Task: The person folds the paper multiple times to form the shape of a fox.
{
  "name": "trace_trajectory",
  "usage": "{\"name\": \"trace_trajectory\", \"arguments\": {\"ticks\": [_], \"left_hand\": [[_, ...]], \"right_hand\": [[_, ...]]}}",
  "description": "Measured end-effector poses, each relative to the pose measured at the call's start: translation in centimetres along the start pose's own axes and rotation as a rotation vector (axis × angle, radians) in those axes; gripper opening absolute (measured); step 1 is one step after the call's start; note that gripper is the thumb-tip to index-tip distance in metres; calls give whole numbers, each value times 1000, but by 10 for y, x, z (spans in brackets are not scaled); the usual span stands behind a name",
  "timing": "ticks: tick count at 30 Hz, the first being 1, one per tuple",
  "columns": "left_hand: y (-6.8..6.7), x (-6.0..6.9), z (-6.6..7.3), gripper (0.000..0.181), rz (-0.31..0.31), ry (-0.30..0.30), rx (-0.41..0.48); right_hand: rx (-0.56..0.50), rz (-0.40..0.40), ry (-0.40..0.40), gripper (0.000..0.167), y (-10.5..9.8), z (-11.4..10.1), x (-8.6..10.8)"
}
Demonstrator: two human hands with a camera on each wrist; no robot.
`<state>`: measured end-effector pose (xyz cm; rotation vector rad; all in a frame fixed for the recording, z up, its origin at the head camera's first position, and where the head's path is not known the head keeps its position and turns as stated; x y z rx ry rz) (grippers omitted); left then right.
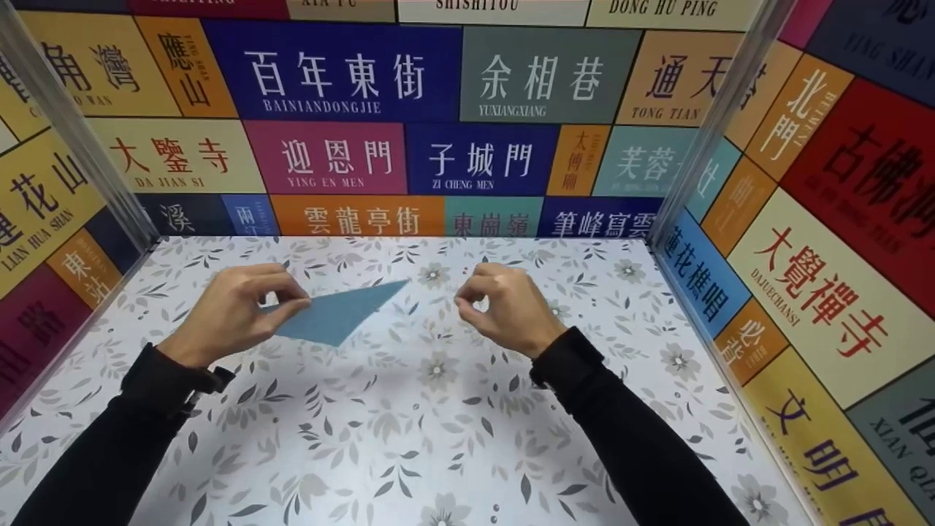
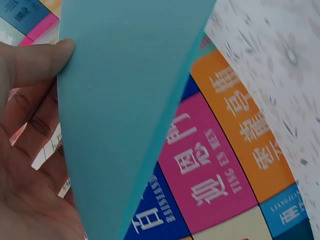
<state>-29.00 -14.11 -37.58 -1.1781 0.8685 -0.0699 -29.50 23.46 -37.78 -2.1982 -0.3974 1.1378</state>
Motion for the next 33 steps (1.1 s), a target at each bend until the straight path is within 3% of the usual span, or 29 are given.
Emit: {"name": "trace_trajectory", "arguments": {"ticks": [3, 13, 24, 33], "left_hand": [[-2, 4, -8, 9, 3, -27, -8], [8, 6, -6, 9, -44, -49, -37], [8, 1, 2, 8, -40, -11, -66], [18, -1, 13, 7, -71, -1, -65]], "right_hand": [[34, 23, 28, 8, -7, 9, 6], [44, 33, 10, 6, 0, 6, 3], [3, 52, -21, 8, 5, -6, -5], [-8, 41, -64, 12, 17, -24, -14]]}}
Point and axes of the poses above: each hand's wrist, its own x-axis away from the middle knuckle, its own y-axis out of the palm, z = x × y, the point moved 4 cm from there along -x, towards the middle knuckle, and after that the axes turned 14 degrees about -x, right-handed, at the moved point
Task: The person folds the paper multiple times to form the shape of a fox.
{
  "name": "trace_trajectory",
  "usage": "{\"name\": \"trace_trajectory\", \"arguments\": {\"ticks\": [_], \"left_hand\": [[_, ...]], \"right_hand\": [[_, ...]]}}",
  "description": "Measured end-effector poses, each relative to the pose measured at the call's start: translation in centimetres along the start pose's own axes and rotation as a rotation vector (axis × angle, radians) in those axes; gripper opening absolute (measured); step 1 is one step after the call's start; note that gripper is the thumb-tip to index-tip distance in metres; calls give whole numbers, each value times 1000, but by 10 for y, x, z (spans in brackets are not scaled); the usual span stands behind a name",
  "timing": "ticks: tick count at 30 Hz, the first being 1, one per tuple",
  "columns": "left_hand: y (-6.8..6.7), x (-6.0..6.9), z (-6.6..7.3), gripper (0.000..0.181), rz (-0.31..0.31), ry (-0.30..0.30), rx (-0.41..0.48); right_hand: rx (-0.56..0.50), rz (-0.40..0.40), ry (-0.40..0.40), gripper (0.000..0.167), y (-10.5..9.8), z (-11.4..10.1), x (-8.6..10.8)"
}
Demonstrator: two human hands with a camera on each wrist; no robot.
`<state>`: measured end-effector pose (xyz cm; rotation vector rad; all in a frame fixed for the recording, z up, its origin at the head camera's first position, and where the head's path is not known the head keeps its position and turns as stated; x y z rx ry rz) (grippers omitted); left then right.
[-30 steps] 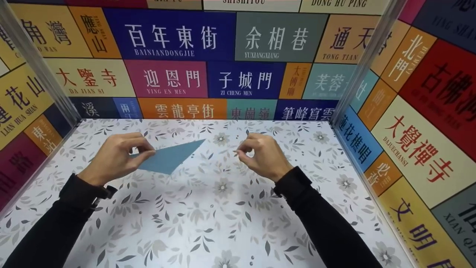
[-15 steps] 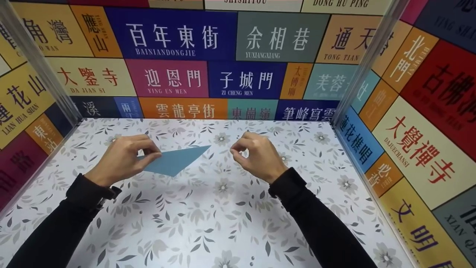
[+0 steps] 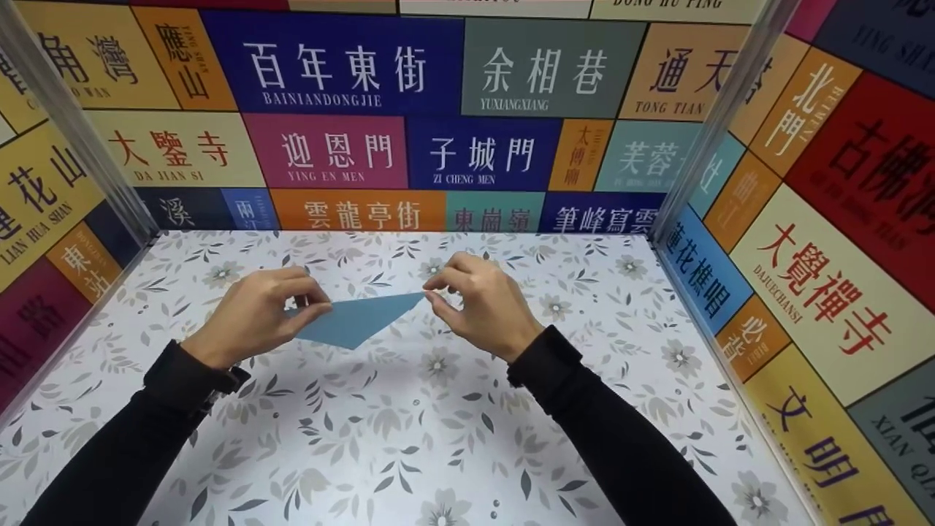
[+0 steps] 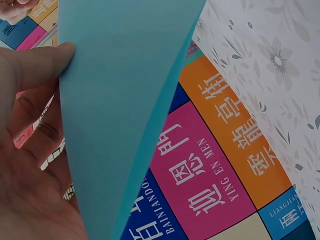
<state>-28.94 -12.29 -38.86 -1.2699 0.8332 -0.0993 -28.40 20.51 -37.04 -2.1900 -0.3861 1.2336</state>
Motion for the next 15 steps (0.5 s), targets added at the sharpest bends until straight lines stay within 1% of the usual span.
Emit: {"name": "trace_trajectory", "arguments": {"ticks": [6, 12, 15], "left_hand": [[2, -4, 9, 7, 10, 22, 2], [3, -7, 18, 8, 21, 44, -3], [4, -10, 22, 8, 22, 55, -6]], "right_hand": [[-7, -17, -5, 14, 7, -7, -6], [19, -52, 1, 14, 15, -10, -10], [27, -62, -18, 15, 18, -12, -12]]}}
Point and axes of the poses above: each hand's wrist, its own x-axis away from the middle knuckle, its own y-axis out of the palm, z = x × y, the point moved 4 cm from there along -x, towards the middle knuckle, and after that the axes turned 14 degrees about -x, right-handed, at the moved point
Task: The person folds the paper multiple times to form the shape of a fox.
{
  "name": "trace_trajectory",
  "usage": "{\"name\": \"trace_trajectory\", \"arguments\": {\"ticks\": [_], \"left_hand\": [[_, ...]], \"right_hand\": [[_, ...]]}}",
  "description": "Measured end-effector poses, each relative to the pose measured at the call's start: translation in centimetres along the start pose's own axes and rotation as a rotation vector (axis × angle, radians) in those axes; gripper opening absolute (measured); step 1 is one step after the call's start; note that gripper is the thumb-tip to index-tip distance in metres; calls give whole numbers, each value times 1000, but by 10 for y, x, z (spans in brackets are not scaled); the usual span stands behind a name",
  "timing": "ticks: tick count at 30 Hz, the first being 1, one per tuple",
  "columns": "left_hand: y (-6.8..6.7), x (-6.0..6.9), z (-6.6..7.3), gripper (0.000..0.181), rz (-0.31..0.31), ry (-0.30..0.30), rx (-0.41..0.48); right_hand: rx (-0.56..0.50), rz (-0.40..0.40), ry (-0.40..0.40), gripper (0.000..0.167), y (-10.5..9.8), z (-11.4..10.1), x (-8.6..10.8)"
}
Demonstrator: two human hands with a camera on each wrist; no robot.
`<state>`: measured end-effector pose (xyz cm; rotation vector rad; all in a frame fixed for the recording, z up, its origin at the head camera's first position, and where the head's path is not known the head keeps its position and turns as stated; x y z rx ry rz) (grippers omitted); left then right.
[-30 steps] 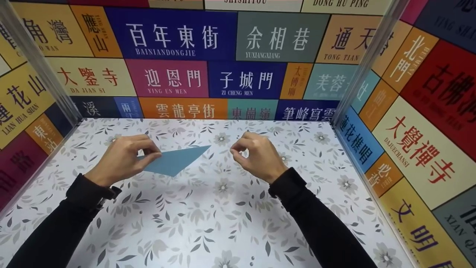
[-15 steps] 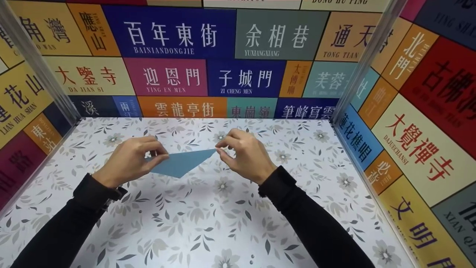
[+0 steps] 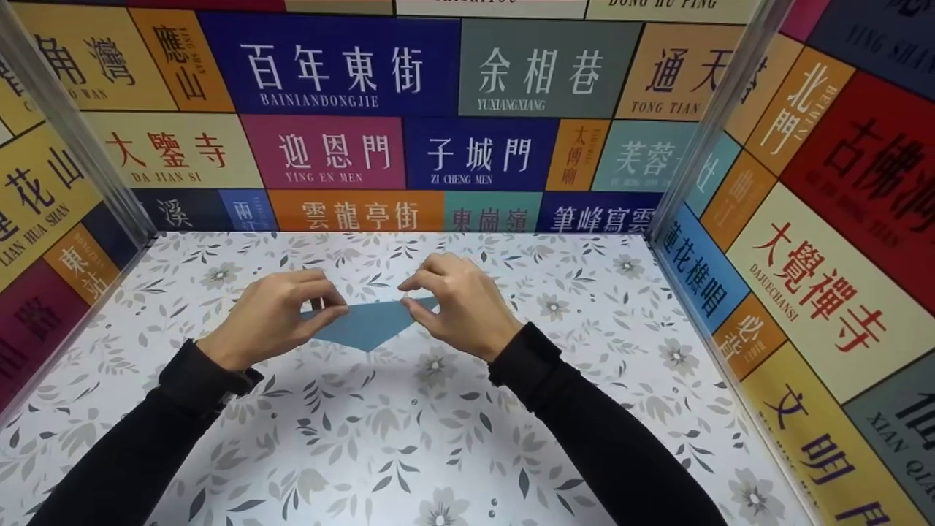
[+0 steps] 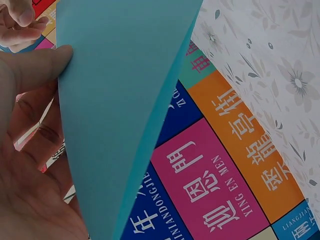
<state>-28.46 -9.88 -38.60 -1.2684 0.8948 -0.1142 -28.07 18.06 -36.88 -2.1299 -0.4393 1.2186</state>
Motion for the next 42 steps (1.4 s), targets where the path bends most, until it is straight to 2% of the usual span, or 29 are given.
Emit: {"name": "trace_trajectory", "arguments": {"ticks": [6, 13, 22, 28, 35, 42], "left_hand": [[4, -3, 6, 8, -12, 13, -8], [7, -4, 13, 10, -13, 48, 19], [13, -3, 19, 10, -16, 42, 71], [17, 0, 20, 9, -11, 38, 88], [20, 2, 21, 9, -29, 25, 94], [19, 3, 25, 9, -33, 32, 84]], "right_hand": [[12, -38, -38, 17, 10, -3, -4], [-4, -106, -9, 17, 19, -5, -3], [9, -158, -21, 15, 26, -4, -2], [-12, -156, -17, 5, 29, -5, 2], [-17, -170, 13, 4, 29, -5, 3], [41, -177, -28, 5, 26, -7, -1]]}}
Point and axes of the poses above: each hand's wrist, its own x-axis away from the middle knuckle, its own y-axis out of the palm, z = x × y, the point moved 4 cm from there along -x, towards the middle knuckle, and after that the axes turned 14 degrees about -x, right-handed, at the moved point
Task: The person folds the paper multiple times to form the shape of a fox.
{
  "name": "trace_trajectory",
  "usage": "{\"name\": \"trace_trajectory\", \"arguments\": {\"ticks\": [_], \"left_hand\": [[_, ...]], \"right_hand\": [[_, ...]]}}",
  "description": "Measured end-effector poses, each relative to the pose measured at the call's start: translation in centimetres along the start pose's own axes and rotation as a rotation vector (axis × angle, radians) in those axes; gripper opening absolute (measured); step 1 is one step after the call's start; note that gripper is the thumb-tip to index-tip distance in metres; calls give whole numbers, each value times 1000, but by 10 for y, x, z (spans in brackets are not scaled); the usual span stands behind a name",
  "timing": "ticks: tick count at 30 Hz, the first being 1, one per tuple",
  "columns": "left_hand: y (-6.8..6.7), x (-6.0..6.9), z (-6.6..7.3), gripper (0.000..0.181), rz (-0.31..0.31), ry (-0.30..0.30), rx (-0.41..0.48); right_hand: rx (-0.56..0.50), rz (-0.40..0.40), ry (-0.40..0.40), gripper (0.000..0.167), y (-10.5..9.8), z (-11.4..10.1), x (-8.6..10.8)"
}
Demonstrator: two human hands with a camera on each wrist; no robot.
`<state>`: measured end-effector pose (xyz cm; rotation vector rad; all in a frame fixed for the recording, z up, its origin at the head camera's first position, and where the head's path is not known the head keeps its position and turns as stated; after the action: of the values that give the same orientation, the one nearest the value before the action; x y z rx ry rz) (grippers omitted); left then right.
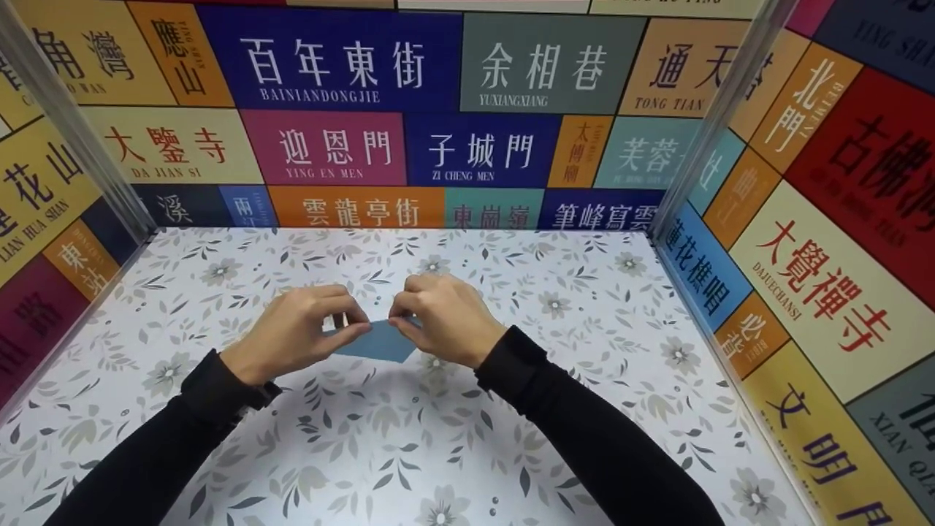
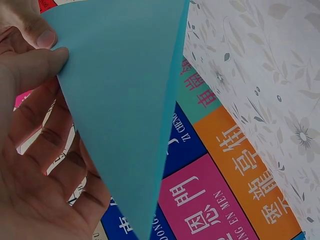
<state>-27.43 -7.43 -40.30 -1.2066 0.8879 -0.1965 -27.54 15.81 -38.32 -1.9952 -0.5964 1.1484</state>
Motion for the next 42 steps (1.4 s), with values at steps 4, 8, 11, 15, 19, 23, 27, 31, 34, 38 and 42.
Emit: {"name": "trace_trajectory", "arguments": {"ticks": [4, 8, 11, 15, 19, 23, 27, 31, 34, 38, 42], "left_hand": [[-1, 0, 3, 9, 3, 9, -4], [-1, 0, 4, 8, 7, 17, -13], [0, 0, 4, 8, 15, 24, -23], [0, -1, 7, 8, 32, 36, -23], [0, -2, 10, 8, 50, 40, -24], [1, -5, 12, 7, 62, 32, -30], [3, -6, 14, 8, 66, 29, -28], [4, -7, 15, 9, 54, 30, -9], [5, -8, 14, 9, 40, 32, 3], [4, -8, 13, 10, 34, 38, 13], [2, -9, 12, 9, 25, 43, 29]], "right_hand": [[25, -6, -7, 4, -2, -1, 0], [43, -13, -19, 4, -2, -2, 0], [58, -12, -37, 6, -3, -2, -1], [80, -12, -63, 7, -5, -3, 0], [105, -24, -75, 3, -6, -4, 0], [142, -36, -67, 5, -6, -4, -1], [183, -51, -57, 6, -8, -7, -2], [192, -66, -55, 7, -9, -9, -3], [185, -82, -48, 7, -10, -9, -4], [170, -100, -35, 6, -12, -10, -5], [158, -106, -34, 6, -14, -9, -5]]}}
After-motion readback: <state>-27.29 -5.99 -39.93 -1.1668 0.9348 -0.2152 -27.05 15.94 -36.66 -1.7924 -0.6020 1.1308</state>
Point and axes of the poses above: each hand's wrist, its own x-axis away from the middle knuckle, its own y-axis out of the palm, z = x × y, the point moved 4 cm from there along -x, towards the middle knuckle, and after that the axes turned 14 degrees about -x, right-handed, at the moved point
